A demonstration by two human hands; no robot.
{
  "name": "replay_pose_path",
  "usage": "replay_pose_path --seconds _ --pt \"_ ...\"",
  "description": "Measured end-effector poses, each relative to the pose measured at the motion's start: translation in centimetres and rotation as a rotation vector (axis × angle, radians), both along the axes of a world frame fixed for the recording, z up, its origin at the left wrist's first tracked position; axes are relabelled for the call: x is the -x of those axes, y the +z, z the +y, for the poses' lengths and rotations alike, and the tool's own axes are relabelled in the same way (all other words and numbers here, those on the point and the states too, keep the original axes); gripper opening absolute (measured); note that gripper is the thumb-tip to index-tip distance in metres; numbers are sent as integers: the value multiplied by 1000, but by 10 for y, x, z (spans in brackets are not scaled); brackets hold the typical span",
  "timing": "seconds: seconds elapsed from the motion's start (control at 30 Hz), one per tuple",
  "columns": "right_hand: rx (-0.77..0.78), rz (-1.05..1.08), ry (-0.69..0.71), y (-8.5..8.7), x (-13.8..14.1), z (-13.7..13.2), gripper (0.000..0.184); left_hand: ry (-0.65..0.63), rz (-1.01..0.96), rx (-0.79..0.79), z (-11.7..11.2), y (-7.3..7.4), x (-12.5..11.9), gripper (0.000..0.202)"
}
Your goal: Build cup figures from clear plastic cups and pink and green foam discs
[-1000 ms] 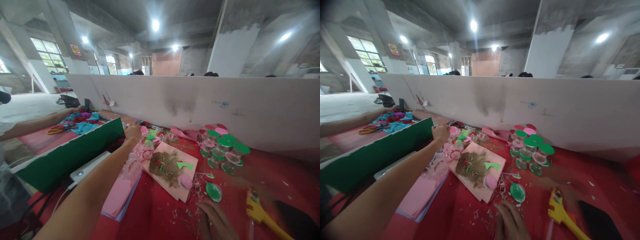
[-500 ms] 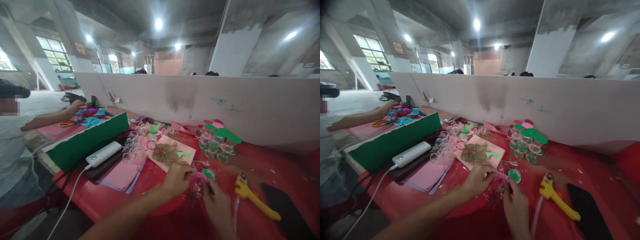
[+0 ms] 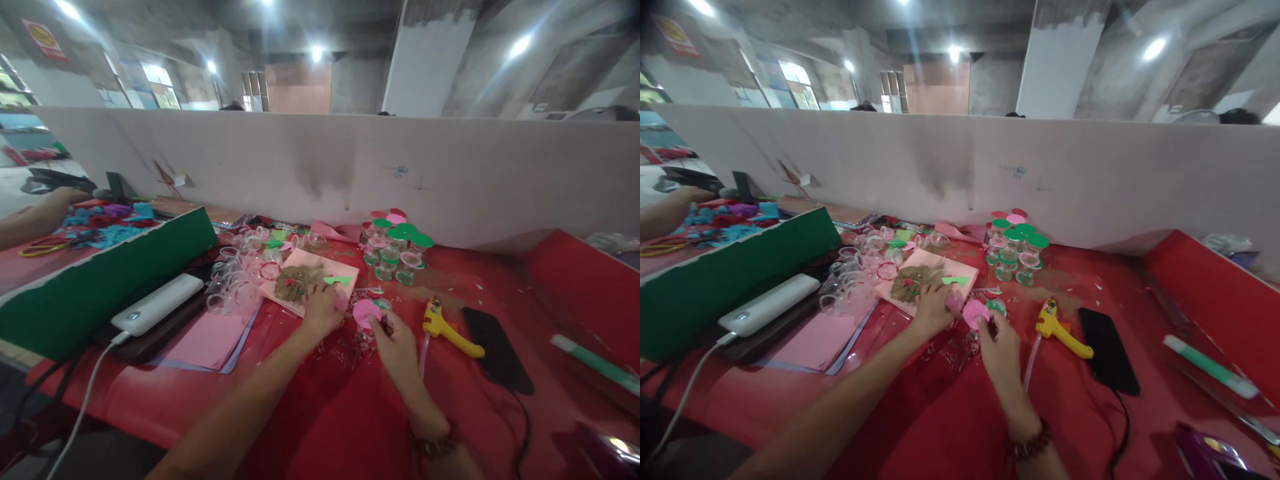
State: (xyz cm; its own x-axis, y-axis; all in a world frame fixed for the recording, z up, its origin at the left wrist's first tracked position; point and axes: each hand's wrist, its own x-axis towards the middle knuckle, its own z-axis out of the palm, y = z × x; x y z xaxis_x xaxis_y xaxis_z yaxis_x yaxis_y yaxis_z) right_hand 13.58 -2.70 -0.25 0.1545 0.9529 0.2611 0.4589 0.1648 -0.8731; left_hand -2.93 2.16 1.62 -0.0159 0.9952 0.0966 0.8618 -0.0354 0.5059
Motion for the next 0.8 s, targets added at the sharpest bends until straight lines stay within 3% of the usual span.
replay_pose_path --seconds 0.2,0.33,0.53,0.67,0.8 --pt "-16 152 14 -4 -2 3 33 -26 -131 -82 5 0 16 38" --pt "3 135 22 -5 -2 2 31 -45 -258 -151 7 4 42 41" --pt "33 166 15 -8 0 -1 52 138 -619 -290 13 -5 85 41" --pt "142 253 83 -2 10 6 48 243 -588 -336 22 -13 100 45" --pt "134 250 175 17 35 30 34 294 -499 -354 28 -20 106 47"
